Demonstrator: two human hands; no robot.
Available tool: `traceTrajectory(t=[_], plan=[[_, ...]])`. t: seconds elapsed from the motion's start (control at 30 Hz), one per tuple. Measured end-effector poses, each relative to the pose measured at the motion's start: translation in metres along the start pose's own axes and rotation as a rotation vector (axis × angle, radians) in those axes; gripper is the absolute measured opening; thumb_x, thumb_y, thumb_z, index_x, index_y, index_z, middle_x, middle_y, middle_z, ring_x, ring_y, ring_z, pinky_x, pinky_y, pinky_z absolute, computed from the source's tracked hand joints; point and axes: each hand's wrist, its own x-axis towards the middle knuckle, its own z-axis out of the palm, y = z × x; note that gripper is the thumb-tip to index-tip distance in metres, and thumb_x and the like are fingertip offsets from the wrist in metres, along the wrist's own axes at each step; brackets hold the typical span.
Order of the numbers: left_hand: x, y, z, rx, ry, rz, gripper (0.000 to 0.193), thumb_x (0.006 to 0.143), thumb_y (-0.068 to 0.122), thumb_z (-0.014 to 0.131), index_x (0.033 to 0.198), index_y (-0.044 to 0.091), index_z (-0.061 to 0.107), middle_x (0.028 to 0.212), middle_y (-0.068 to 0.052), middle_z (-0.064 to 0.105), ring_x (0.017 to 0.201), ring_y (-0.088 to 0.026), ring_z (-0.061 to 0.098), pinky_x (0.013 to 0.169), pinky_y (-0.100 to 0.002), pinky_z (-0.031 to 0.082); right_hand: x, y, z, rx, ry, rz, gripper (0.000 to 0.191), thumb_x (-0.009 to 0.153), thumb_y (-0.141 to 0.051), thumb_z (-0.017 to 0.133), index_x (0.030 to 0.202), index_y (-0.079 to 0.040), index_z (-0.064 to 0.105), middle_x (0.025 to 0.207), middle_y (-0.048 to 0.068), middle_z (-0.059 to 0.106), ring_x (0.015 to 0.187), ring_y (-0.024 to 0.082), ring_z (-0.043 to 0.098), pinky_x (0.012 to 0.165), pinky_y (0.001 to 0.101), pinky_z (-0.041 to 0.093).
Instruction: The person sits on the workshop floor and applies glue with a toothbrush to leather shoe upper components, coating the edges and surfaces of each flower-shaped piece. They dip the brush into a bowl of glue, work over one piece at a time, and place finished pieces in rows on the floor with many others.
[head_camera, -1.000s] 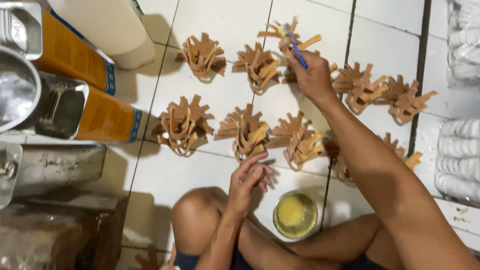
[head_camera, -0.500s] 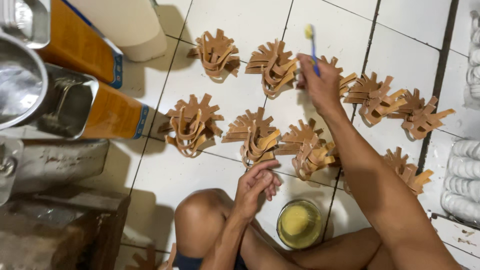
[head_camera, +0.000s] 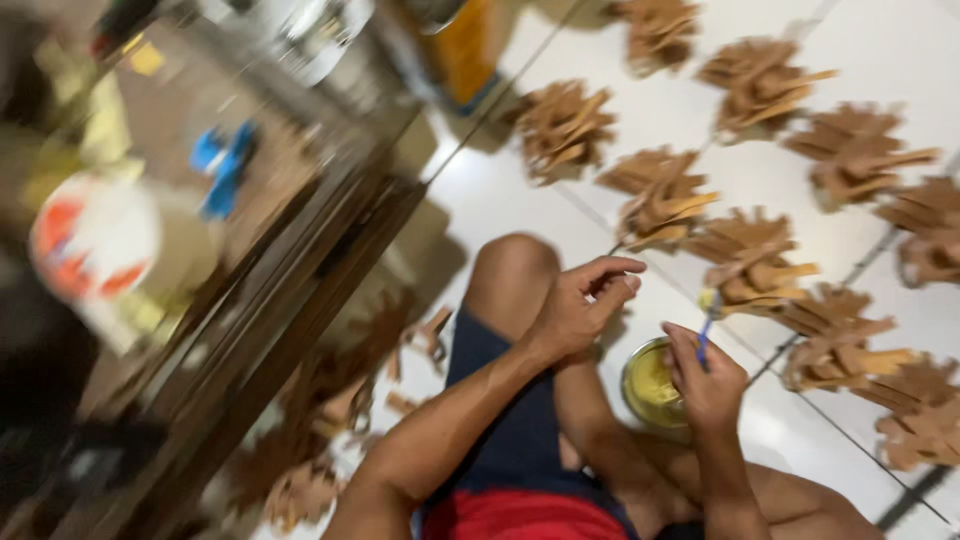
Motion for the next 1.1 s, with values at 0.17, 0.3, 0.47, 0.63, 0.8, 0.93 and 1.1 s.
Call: traceTrajectory(t=[0.17,0.3,0.47,0.63,0.8,0.93,1.1], plan=[[-0.087,0.028,-0.089,0.455,0.490,0.283,0.026,0.096,0.003,0.061,0.120,0.001,0.070,0.112,-0.012,0.075,0.106,-0.024,0.071,0.094,-0.036,0.056,-0.060,0.025,-0.016,0.144,-0.025,0.018,0.027,0.107,-0.018,0.061,0.120,0.004,0.071,0.078,0.000,0.061,0.057,0.004,0.044,0.050,0.0199,0.032],[-0.140,0.031,-0.172,1.141,0.336,-0.003,0.032,0.086,0.008,0.068,0.118,0.000,0.069,0.115,-0.022,0.069,0.105,-0.044,0.063,0.088,-0.050,0.052,-0.077,0.034,-0.028,0.161,-0.035,-0.022,0.028,0.108,-0.018,0.059,0.120,0.005,0.070,0.081,0.001,0.062,0.059,0.004,0.047,0.053,0.0188,0.035],[-0.159,0.030,-0.190,1.091,0.303,-0.353,0.028,0.088,0.010,0.065,0.115,0.007,0.073,0.110,-0.020,0.071,0.102,-0.041,0.066,0.088,-0.048,0.052,-0.091,0.024,-0.030,0.210,0.011,-0.044,0.027,0.108,-0.019,0.062,0.118,0.005,0.071,0.079,0.002,0.061,0.058,0.005,0.046,0.052,0.0194,0.034],[-0.134,0.079,-0.138,1.067,0.497,0.278,0.022,0.087,0.005,0.072,0.109,0.000,0.072,0.101,-0.017,0.065,0.087,-0.034,0.065,0.073,-0.041,0.054,-0.113,-0.019,-0.015,0.116,0.024,-0.037,0.027,0.104,-0.020,0.066,0.117,0.002,0.076,0.083,0.002,0.065,0.058,0.006,0.041,0.050,0.0218,0.029],[-0.129,0.123,-0.031,0.963,0.348,0.695,0.027,0.081,-0.001,0.077,0.107,0.000,0.069,0.104,-0.014,0.061,0.094,-0.033,0.062,0.082,-0.042,0.053,-0.134,-0.068,0.020,0.065,-0.101,-0.645,0.027,0.090,-0.012,0.070,0.113,0.001,0.070,0.105,0.004,0.071,0.096,0.015,0.066,0.084,0.0314,0.052],[-0.130,0.140,0.028,0.842,0.213,0.659,0.029,0.082,-0.003,0.077,0.109,0.002,0.071,0.101,-0.012,0.064,0.090,-0.027,0.063,0.079,-0.037,0.053,-0.137,-0.090,0.010,-0.030,-0.049,-0.421,0.021,0.086,-0.012,0.079,0.101,0.001,0.075,0.080,0.004,0.065,0.070,0.011,0.057,0.064,0.0292,0.049],[-0.137,0.148,0.038,0.317,0.148,0.455,0.033,0.089,0.005,0.072,0.119,0.001,0.061,0.111,-0.009,0.064,0.096,-0.016,0.063,0.084,-0.030,0.055,-0.121,-0.081,-0.067,0.154,-0.311,-0.395,0.016,0.087,-0.010,0.076,0.097,0.002,0.077,0.082,-0.001,0.071,0.073,0.005,0.058,0.064,0.0240,0.048]])
